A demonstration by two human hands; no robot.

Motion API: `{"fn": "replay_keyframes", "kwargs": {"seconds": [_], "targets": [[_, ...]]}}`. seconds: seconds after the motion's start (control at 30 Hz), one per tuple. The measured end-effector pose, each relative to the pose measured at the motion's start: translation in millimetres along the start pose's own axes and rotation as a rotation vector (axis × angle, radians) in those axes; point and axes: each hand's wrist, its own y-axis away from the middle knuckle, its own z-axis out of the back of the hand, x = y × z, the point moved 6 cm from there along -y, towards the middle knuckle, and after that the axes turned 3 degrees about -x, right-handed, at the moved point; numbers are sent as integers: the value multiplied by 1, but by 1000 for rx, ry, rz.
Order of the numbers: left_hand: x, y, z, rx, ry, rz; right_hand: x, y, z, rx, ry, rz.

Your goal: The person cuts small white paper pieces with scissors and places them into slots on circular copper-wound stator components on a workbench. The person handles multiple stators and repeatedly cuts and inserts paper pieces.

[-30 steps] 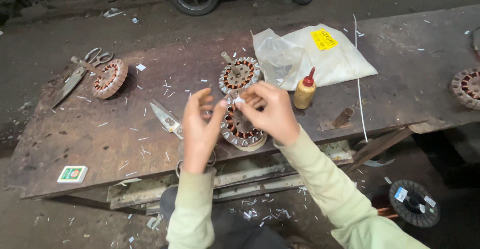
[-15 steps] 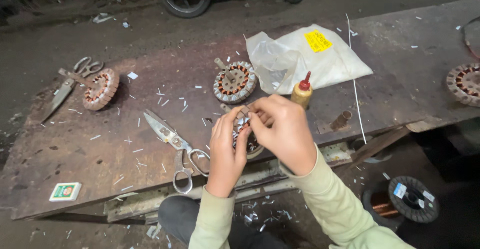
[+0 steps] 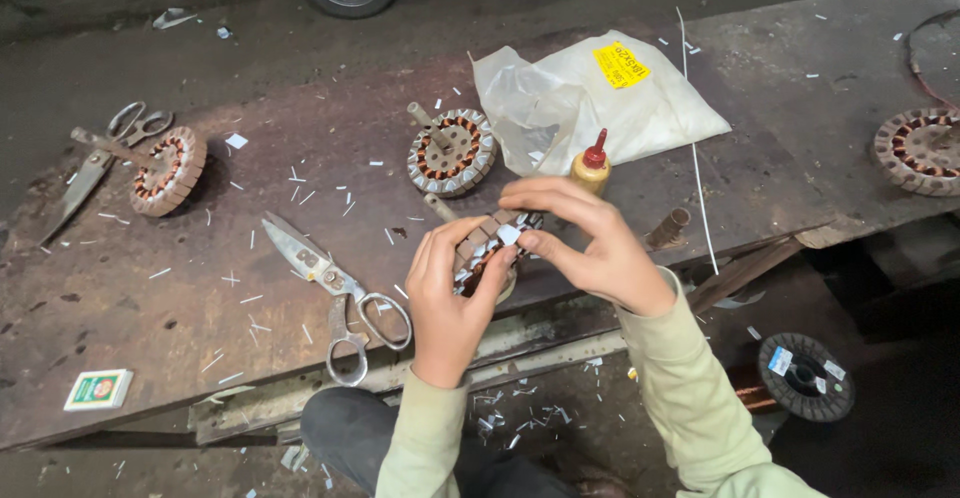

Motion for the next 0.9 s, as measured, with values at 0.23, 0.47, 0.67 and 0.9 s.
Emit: {"fn": "replay_keyframes", "kwargs": {"seconds": [0.23, 0.47, 0.67, 0.9], "targets": [[-2, 4, -6, -56, -65, -24, -45, 13, -24, -104, -277, -20], [-14, 7, -6, -19, -52, -59, -47, 25, -16, -30, -354, -16], [-17, 16, -13, -1, -56, -107, -34, 35, -15, -161, -234, 115], [-19, 17, -13, 29, -45, -125, -32, 42, -19, -217, -218, 204]]}}
